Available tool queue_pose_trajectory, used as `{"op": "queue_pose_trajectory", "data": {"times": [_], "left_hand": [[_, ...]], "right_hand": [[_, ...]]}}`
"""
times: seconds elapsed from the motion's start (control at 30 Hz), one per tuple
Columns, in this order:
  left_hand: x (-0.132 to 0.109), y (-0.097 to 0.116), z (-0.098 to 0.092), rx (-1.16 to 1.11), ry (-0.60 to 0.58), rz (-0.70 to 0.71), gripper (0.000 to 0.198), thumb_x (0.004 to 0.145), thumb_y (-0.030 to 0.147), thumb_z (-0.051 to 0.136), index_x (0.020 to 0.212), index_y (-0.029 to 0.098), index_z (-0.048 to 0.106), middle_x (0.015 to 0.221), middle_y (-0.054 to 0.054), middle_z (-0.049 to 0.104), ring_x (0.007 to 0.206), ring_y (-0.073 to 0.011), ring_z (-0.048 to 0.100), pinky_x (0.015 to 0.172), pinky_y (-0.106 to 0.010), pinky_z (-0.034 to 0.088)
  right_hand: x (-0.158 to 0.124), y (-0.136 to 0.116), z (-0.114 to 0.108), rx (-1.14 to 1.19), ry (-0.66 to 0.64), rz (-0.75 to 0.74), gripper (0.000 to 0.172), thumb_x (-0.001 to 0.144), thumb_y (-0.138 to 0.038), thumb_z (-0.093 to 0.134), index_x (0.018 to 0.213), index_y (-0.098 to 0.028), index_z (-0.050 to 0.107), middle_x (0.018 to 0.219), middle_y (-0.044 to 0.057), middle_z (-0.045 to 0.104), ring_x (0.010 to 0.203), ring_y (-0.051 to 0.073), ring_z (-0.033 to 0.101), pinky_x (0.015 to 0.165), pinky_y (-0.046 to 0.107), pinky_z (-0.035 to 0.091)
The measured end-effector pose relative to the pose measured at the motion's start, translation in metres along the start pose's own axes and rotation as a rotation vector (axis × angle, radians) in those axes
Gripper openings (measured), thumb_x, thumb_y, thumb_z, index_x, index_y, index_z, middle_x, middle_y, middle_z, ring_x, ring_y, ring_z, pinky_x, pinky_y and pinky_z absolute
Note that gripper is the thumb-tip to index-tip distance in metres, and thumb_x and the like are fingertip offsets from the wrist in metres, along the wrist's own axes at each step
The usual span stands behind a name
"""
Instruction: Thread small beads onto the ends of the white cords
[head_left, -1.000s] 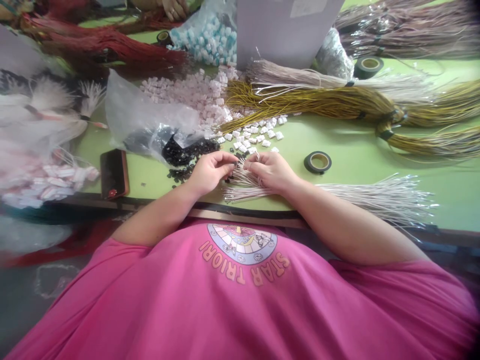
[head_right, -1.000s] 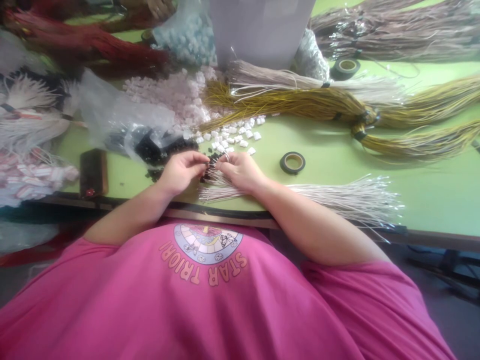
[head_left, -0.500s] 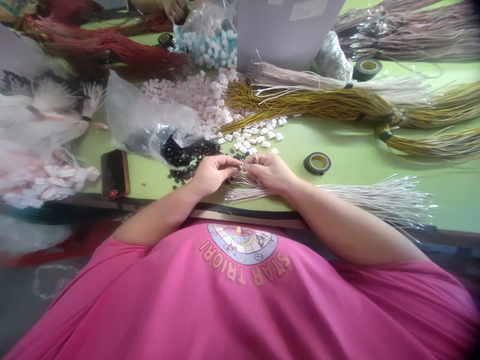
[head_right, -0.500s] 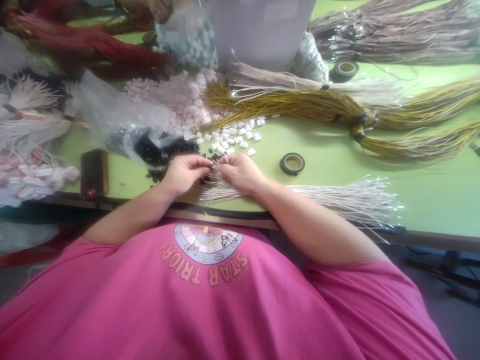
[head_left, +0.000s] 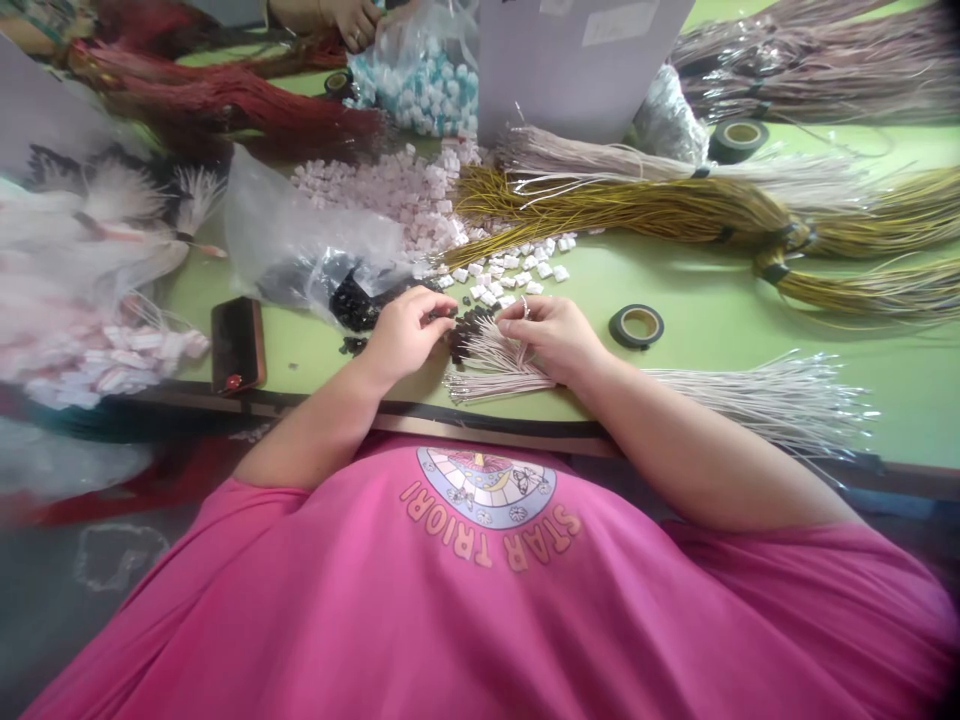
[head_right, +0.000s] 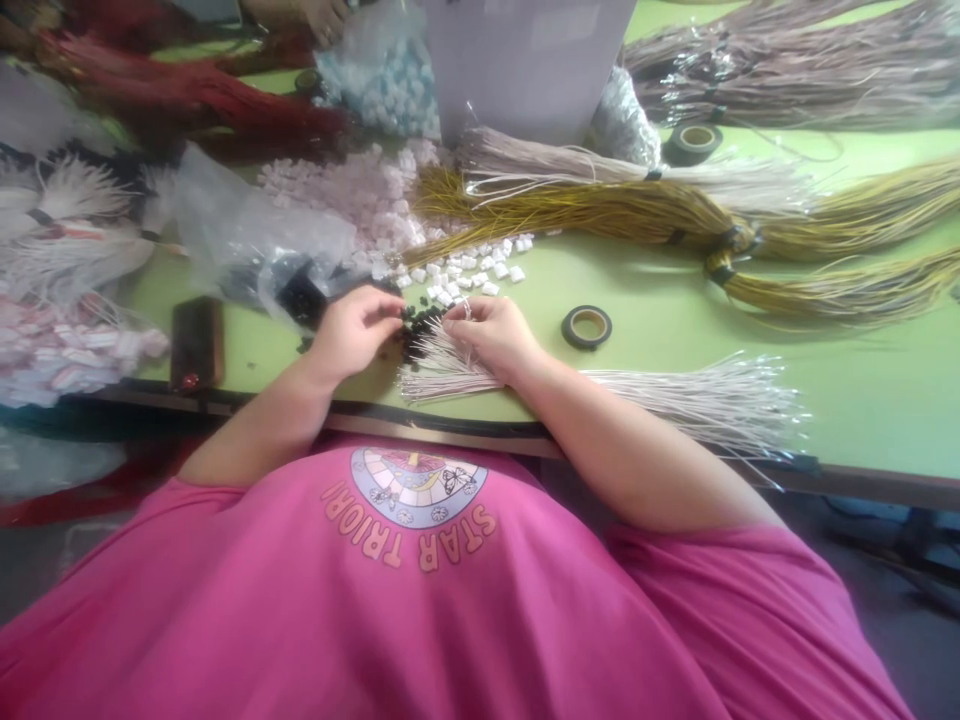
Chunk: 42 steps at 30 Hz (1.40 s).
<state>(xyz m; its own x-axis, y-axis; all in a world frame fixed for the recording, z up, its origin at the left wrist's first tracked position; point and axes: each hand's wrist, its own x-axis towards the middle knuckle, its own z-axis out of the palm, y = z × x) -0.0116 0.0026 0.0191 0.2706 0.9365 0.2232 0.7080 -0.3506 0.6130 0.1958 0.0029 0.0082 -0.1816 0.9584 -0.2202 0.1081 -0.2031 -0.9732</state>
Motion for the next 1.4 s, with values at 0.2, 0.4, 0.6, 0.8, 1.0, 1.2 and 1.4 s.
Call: {"op": "queue_pose_trajectory", "data": {"times": [0.2,0.4,0.6,0.8,1.0,1.2,1.4], "left_hand": [[-0.018,0.0,-0.027,0.398,-0.294,0.107,0.019,0.082,0.022,0.053,0.089,0.017,0.069,0.09,-0.006,0.065,0.087,-0.0191,0.058,0.082,-0.034,0.046],[-0.03,-0.012,-0.018,0.47,-0.346,0.105,0.021,0.083,0.023,0.049,0.087,0.019,0.07,0.088,-0.007,0.061,0.086,-0.0205,0.055,0.078,-0.034,0.045],[-0.024,0.01,-0.026,0.025,-0.259,0.028,0.019,0.083,0.022,0.049,0.089,0.018,0.066,0.093,-0.006,0.063,0.088,-0.0169,0.057,0.083,-0.032,0.045],[-0.014,0.028,-0.002,-0.522,-0.36,-0.29,0.017,0.081,0.028,0.054,0.092,0.018,0.062,0.069,0.0,0.061,0.051,-0.0082,0.05,0.049,-0.023,0.041],[-0.008,0.019,0.019,-0.807,-0.227,-0.382,0.01,0.078,0.024,0.059,0.079,0.015,0.058,0.061,0.001,0.056,0.049,-0.0071,0.052,0.049,-0.022,0.046],[-0.009,0.016,0.018,-0.852,-0.222,-0.393,0.016,0.067,0.017,0.068,0.08,0.016,0.059,0.061,0.003,0.058,0.051,-0.0072,0.054,0.054,-0.023,0.05],[-0.009,0.014,0.022,-0.857,-0.2,-0.386,0.014,0.068,0.019,0.067,0.08,0.016,0.061,0.064,0.002,0.059,0.053,-0.0074,0.054,0.054,-0.024,0.05]], "right_hand": [[0.003,0.002,-0.006,0.143,-0.172,0.097,0.021,0.052,-0.022,0.073,0.069,-0.013,0.064,0.054,-0.001,0.056,0.044,0.007,0.044,0.043,0.023,0.031],[-0.002,-0.001,-0.005,-0.02,-0.247,0.007,0.009,0.061,-0.018,0.063,0.068,-0.014,0.064,0.059,0.0,0.059,0.053,0.01,0.05,0.053,0.024,0.037],[-0.004,-0.002,-0.001,-0.094,-0.239,-0.026,0.008,0.064,-0.021,0.058,0.067,-0.014,0.061,0.055,-0.002,0.055,0.051,0.009,0.046,0.051,0.023,0.035],[-0.006,-0.007,-0.002,-0.152,-0.262,-0.059,0.014,0.065,-0.022,0.058,0.072,-0.013,0.065,0.065,0.001,0.061,0.059,0.01,0.051,0.059,0.024,0.039],[-0.008,-0.008,0.0,-0.214,-0.235,-0.102,0.011,0.067,-0.022,0.056,0.064,-0.013,0.06,0.054,-0.003,0.051,0.052,0.007,0.043,0.053,0.022,0.034],[-0.009,-0.007,0.001,-0.285,-0.202,-0.136,0.014,0.067,-0.024,0.055,0.066,-0.012,0.062,0.056,-0.002,0.053,0.054,0.008,0.044,0.054,0.023,0.034],[-0.008,-0.007,0.001,-0.327,-0.202,-0.157,0.014,0.066,-0.023,0.055,0.065,-0.012,0.063,0.057,-0.001,0.053,0.055,0.008,0.044,0.056,0.023,0.035]]}}
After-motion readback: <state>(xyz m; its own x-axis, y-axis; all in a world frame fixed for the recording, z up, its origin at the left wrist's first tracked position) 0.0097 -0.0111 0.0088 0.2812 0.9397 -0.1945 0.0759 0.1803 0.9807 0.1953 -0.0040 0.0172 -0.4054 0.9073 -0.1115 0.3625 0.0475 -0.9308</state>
